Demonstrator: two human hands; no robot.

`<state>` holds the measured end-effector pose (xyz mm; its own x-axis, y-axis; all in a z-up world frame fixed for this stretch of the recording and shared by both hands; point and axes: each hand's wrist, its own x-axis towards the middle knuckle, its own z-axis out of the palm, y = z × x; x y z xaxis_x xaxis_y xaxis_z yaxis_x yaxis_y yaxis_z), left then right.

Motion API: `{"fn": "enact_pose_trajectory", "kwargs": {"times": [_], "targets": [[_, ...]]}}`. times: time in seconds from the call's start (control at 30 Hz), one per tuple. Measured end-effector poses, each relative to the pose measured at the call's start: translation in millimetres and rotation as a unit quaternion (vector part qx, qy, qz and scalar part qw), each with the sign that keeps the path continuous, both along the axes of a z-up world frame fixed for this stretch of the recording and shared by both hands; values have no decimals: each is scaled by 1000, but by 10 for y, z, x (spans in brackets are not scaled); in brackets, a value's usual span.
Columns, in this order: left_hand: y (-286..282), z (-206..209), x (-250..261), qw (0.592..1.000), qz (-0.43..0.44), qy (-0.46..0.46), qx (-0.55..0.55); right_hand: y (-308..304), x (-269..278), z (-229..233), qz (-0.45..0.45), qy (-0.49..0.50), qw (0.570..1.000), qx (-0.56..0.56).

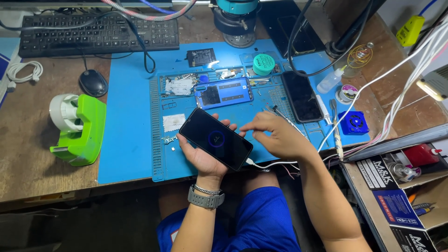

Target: The person connects a charging cable to a smartphone, observes the charging indicator, and then places the phone on a workbench. They then pick up a disassembled phone chassis and handle it with their hands.

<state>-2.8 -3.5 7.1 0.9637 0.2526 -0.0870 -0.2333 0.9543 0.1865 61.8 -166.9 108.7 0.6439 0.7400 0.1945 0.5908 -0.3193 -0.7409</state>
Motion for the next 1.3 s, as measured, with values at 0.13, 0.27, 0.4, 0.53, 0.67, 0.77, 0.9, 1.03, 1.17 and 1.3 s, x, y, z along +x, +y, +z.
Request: {"fn": "enact_pose_trajectory", "kwargs": {"times": [0.13, 0.27, 0.4, 0.53, 0.67, 0.77, 0.9, 1.03, 1.17, 1.3], "targets": [[-3, 38, -12, 1000, -3, 3, 7, -64, 83, -156, 18, 106, 986, 124], [-11, 75, -29, 1000, -9, 8, -4, 59, -56, -160, 194, 269, 908, 255], [3, -29, 16, 1000, 5, 15, -2, 269, -79, -450, 274, 305, 882, 234], [-9, -6, -5, 1000, 11, 23, 2, 260, -91, -376, 287, 329, 865, 248], [2, -53, 25, 1000, 3, 15, -4, 269, -97, -368, 292, 315, 867, 251], [-1, -42, 12, 1000, 2, 14, -4, 260, -99, -368, 301, 332, 854, 263], [-11, 89, -39, 1000, -6, 5, -24, 87, -211, -137, 214, 251, 921, 209], [28, -87, 5, 1000, 3, -9, -23, -121, -330, -230, 63, 76, 970, 223], [23, 13, -30, 999, -4, -20, -31, -194, -608, -599, -151, -91, 977, 117], [15, -8, -31, 999, -1, -25, -32, -133, -827, -967, -237, -158, 952, 110]]}}
